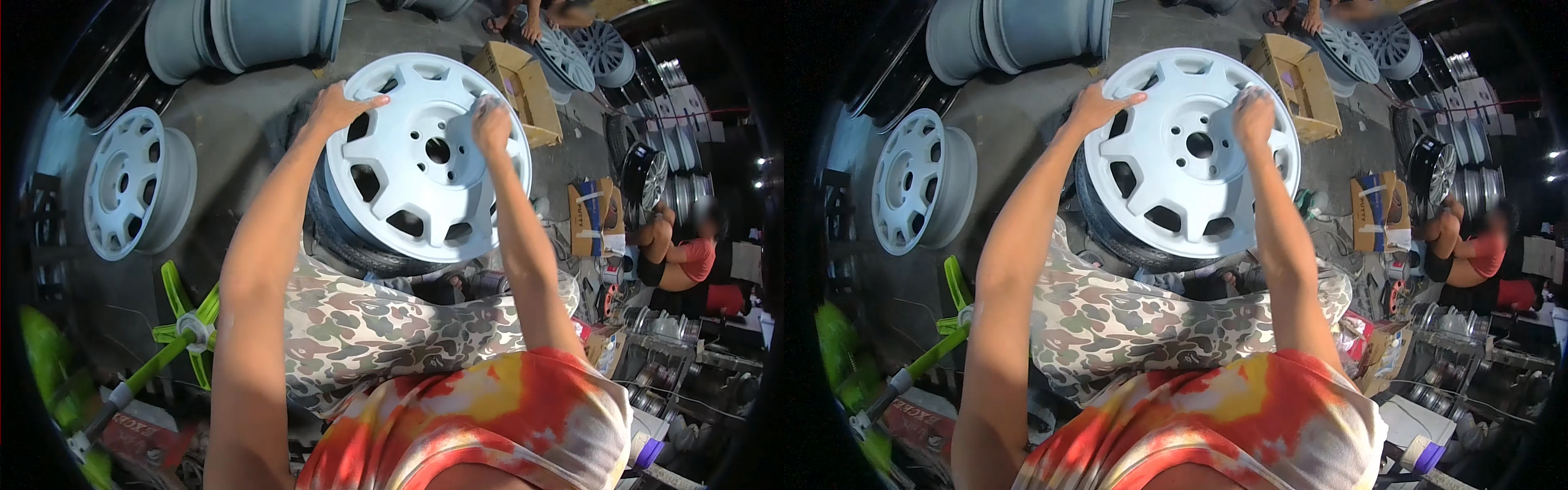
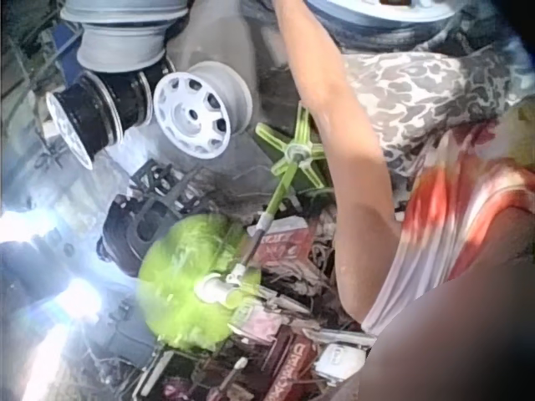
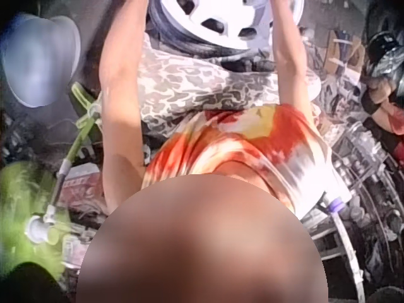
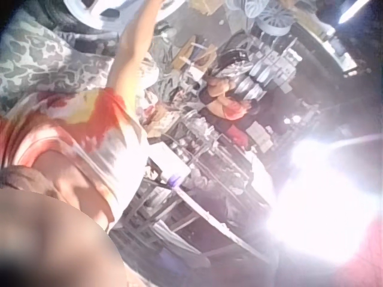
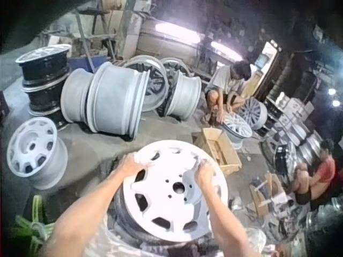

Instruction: Repairing and sanding a white automotive wheel rim.

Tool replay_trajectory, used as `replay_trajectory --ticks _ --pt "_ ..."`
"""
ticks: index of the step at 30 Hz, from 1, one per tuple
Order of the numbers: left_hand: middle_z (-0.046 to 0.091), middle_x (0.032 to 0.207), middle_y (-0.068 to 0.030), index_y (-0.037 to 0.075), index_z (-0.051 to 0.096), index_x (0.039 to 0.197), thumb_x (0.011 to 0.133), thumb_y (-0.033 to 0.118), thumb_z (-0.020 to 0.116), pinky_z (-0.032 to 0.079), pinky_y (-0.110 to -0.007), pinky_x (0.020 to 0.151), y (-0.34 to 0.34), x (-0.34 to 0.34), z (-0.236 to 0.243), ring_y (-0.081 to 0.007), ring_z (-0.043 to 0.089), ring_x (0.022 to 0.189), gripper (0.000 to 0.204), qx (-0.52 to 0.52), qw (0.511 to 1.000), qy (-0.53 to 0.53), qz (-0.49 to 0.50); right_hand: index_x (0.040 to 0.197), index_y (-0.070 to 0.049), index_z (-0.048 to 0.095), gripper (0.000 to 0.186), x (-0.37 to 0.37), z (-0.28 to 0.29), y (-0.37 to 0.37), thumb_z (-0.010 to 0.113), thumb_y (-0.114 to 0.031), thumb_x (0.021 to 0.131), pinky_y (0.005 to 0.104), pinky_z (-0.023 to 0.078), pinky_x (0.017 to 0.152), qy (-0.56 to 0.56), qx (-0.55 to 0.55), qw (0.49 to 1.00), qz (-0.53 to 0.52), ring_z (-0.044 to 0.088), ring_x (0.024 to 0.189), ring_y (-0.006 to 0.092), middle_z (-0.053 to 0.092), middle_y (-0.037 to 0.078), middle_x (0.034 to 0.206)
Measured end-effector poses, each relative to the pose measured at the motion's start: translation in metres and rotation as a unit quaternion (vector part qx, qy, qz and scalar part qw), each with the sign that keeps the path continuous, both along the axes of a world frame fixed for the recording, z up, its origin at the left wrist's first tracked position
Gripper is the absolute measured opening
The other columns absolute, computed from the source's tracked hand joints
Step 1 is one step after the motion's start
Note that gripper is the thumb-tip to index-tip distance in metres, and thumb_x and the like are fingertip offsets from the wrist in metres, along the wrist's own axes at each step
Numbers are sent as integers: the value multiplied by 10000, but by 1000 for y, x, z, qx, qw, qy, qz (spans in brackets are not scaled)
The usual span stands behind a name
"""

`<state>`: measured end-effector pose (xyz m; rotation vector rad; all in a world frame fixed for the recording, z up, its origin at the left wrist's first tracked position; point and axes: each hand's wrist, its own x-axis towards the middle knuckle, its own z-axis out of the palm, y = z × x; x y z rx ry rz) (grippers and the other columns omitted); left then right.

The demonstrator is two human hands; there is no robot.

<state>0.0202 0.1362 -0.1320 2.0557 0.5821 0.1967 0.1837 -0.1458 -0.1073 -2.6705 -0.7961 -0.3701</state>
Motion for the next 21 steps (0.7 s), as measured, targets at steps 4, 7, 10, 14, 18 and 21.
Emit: replay_trajectory --ticks 4,7,10,14,18,21 --pt "669 1262 -292 -76 637 1297 608 833 783 479 -482 1071 -2 -12 6 -415 623 1240 1150 27 999 27 2 1207 29 693 290 -32 -9 -17 540 -137 1024 488 515 1003 -106 102 973 179 624 1180 444 646 280 1270" --pt "699 1227 -252 -39 666 1277 657 794 780 494 -467 1043 -7 -13 1 -391 654 1192 1044 50 998 40 26 1238 26 688 304 -17 14 -20 554 -151 1031 475 509 1023 -5 57 993 101 587 1248 445 624 278 1323" --pt "731 1172 -232 -7 709 1234 718 743 777 517 -443 1001 3 -6 -8 -366 697 1120 912 43 998 5 45 1217 27 697 292 -45 -10 -1 564 -147 1025 492 477 1061 -120 53 980 152 578 1271 431 645 268 1298" --pt "664 1247 -323 -83 653 1275 670 859 714 487 -499 1058 4 2 -9 -433 627 1228 1121 32 999 24 13 1196 23 702 319 -9 2 39 531 -196 1039 503 485 1043 -99 34 980 171 601 1229 427 659 274 1260" --pt "706 1171 -273 -52 686 1234 711 803 729 505 -463 1014 2 0 -12 -389 668 1153 1003 36 999 13 17 1246 -20 689 336 -10 34 76 519 -230 1046 493 481 1053 140 -62 988 6 598 1247 407 651 259 1291" --pt "751 1095 -219 -6 732 1187 752 746 746 522 -430 972 4 4 -13 -345 712 1076 869 67 997 2 38 1313 -44 662 353 -50 3 42 530 -231 1044 516 414 1137 -34 49 965 256 527 1354 396 604 169 1422"
